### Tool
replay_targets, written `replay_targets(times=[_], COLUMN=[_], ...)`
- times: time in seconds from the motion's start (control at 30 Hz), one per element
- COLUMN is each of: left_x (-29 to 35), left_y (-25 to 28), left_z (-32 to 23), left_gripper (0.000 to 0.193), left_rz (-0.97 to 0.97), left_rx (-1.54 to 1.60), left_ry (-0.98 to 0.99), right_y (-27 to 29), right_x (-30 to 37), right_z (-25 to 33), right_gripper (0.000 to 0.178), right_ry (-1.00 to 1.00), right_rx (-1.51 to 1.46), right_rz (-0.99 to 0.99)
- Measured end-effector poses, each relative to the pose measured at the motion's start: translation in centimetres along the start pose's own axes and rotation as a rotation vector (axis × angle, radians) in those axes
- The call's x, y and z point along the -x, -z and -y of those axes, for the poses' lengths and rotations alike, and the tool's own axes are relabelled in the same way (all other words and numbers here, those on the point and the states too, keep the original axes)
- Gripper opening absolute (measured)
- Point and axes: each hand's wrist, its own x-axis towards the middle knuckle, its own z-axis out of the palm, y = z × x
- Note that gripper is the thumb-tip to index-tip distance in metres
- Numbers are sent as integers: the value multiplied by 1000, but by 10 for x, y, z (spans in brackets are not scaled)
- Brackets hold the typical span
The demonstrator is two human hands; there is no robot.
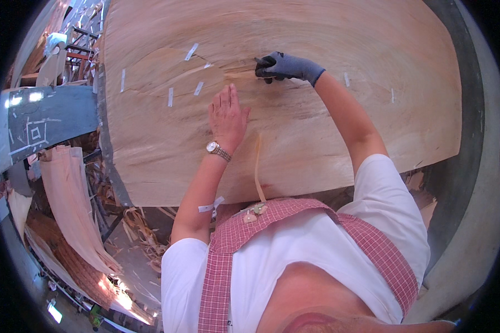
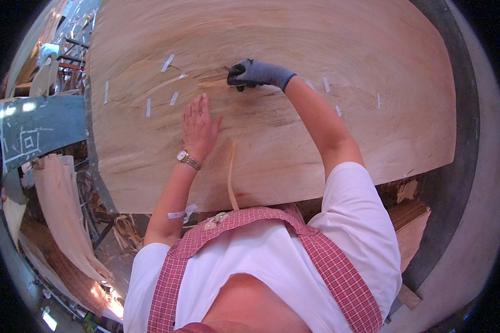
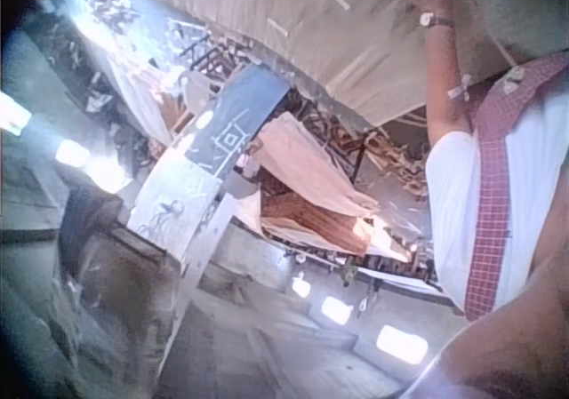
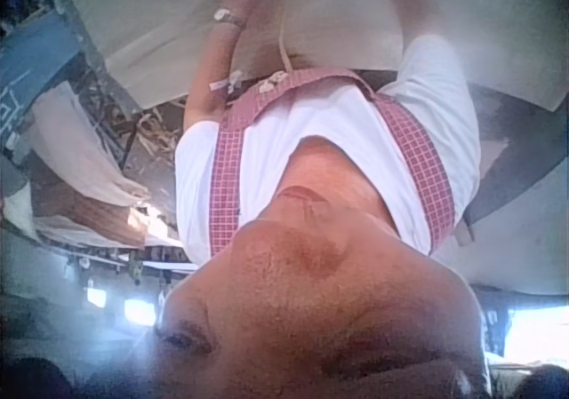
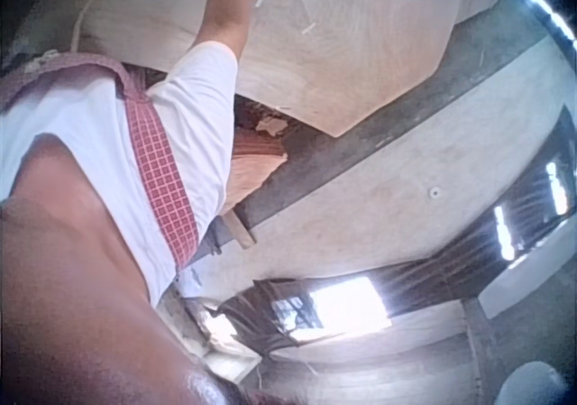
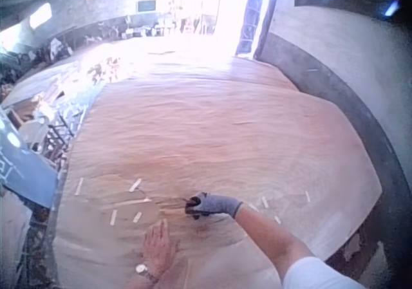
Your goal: The person applies adhesive tape to cracks in large wood veneer sheets and lifts them to organize a stack on a metal table.
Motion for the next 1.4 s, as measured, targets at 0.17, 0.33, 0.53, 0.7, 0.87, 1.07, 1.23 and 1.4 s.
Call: replay_targets(times=[0.17,0.33,0.53,0.7,0.87,1.07,1.23,1.4], left_x=[-2,-5,-24,-27,-28,-18,-11,-25], left_y=[-14,-23,-33,-37,-28,-19,-28,-31], left_z=[0,-2,1,1,6,15,7,-2], left_gripper=[66,70,76,74,67,62,64,64], left_rz=[-58,-68,-108,-93,-143,-260,-136,-128], left_rx=[-6,-56,-94,-137,-86,-52,-98,-84], left_ry=[-4,-20,17,-30,16,80,5,-37], right_y=[5,5,10,11,13,11,5,5], right_x=[2,-8,-8,-9,10,4,-2,-5], right_z=[2,-5,-7,-4,24,7,0,-7], right_gripper=[30,34,34,40,44,42,42,41], right_ry=[-70,-25,-55,-90,-90,-97,-108,-64], right_rx=[-24,59,32,62,3,2,23,51], right_rz=[29,4,5,-33,-74,-93,-86,-102])
